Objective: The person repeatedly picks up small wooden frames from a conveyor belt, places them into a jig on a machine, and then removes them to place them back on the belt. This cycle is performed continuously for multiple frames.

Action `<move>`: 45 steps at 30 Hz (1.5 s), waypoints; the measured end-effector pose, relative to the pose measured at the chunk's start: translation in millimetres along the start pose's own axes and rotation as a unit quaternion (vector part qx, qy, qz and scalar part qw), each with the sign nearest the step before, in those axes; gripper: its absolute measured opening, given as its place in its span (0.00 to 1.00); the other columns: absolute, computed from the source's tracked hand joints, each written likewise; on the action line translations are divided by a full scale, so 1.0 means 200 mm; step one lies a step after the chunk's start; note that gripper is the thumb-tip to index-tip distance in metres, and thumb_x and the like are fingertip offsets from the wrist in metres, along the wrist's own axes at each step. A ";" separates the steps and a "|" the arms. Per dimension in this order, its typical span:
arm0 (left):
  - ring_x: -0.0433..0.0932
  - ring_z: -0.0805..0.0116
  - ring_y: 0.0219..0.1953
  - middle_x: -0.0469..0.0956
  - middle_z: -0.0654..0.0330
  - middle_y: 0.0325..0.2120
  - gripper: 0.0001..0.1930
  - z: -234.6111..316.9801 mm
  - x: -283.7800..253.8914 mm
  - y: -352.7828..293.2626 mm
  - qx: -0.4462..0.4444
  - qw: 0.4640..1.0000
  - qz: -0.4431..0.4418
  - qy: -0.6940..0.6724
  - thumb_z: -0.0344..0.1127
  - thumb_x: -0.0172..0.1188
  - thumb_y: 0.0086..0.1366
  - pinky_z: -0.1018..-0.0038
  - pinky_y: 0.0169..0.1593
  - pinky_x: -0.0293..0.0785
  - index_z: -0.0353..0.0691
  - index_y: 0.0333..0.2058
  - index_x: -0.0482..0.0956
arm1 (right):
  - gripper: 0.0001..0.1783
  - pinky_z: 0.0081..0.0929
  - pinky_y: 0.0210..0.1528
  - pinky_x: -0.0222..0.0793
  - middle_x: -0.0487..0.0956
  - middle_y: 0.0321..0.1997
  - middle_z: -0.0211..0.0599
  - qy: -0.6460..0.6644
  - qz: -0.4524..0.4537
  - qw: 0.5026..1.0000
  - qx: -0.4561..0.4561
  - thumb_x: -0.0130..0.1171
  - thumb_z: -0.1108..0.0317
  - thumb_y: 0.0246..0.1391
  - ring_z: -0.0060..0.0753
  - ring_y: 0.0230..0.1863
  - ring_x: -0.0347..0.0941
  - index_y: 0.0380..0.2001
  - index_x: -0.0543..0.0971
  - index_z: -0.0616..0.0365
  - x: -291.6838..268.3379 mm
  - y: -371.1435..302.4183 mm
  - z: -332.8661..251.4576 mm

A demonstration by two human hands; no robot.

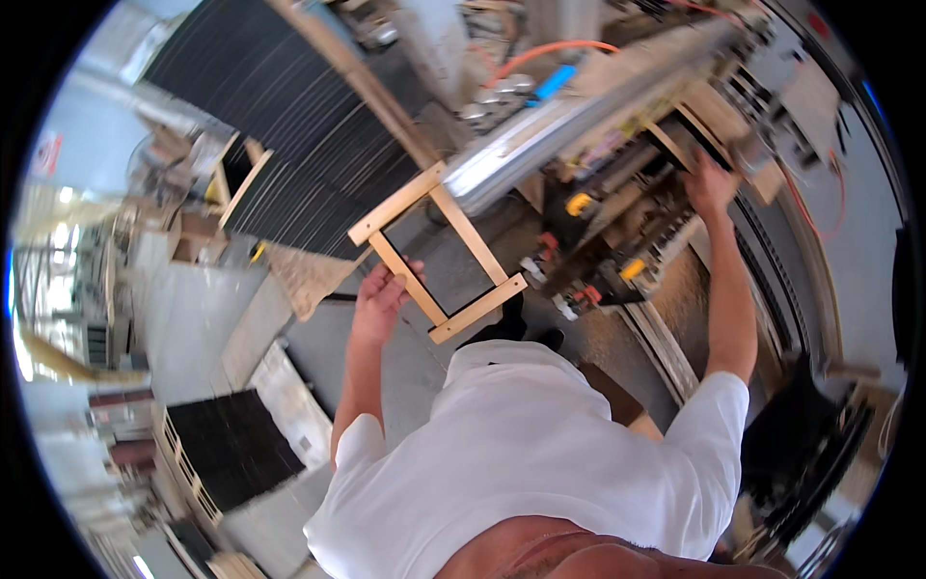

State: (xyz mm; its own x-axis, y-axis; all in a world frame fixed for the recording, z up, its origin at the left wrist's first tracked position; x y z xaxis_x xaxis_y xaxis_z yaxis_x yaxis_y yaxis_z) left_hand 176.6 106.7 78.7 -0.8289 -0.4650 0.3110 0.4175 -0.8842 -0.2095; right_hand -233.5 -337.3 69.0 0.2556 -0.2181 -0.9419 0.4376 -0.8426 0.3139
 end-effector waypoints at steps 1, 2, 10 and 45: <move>0.77 0.62 0.47 0.75 0.53 0.48 0.18 0.09 -0.05 -0.04 0.016 1.000 -0.005 0.002 0.31 0.53 0.66 0.68 0.51 0.74 0.33 0.53 0.68 | 0.32 0.45 0.50 0.66 0.77 0.48 0.45 -0.015 0.005 1.000 0.004 0.65 0.60 0.46 0.51 0.50 0.72 0.55 0.68 0.53 0.01 -0.01 -0.01; 0.77 0.63 0.46 0.76 0.53 0.47 0.18 0.19 -0.11 -0.09 0.051 0.999 0.002 0.000 0.32 0.54 0.66 0.68 0.50 0.74 0.33 0.53 0.69 | 0.32 0.46 0.52 0.64 0.77 0.49 0.45 -0.035 0.012 0.999 0.014 0.65 0.61 0.46 0.51 0.52 0.71 0.56 0.68 0.51 0.02 -0.01 -0.01; 0.79 0.66 0.42 0.77 0.53 0.42 0.16 1.01 -0.88 -0.19 0.265 0.960 0.084 -0.017 0.32 0.53 0.66 0.71 0.48 0.76 0.30 0.50 0.69 | 0.27 0.42 0.51 0.68 0.78 0.48 0.44 -0.025 0.082 0.993 0.077 0.63 0.56 0.50 0.46 0.48 0.74 0.53 0.73 0.55 -0.04 -0.02 -0.09; 0.77 0.47 0.43 0.80 0.46 0.39 0.21 1.38 -0.76 0.47 0.219 0.601 0.040 0.767 0.43 0.65 0.54 0.61 0.49 0.71 0.34 0.42 0.80 | 0.09 0.44 0.35 0.72 0.79 0.31 0.45 -0.581 0.256 0.751 0.183 0.52 0.71 0.46 0.46 0.35 0.77 0.32 0.79 0.57 -3.00 -1.60 -0.63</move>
State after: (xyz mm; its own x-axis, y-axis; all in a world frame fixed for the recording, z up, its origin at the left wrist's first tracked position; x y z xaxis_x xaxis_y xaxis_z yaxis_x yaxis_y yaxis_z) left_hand 444.7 81.3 267.5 -0.0256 -0.2169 -0.9759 0.2584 -0.9444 0.2031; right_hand -417.7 124.9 548.3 -0.7076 -0.6631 -0.2441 0.2182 -0.5336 0.8171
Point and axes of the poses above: each hand's wrist, its own y-axis towards the middle knuckle, its own x-axis out of the palm, z = x × y, the point moved 4 cm from there along y, towards the middle knuckle
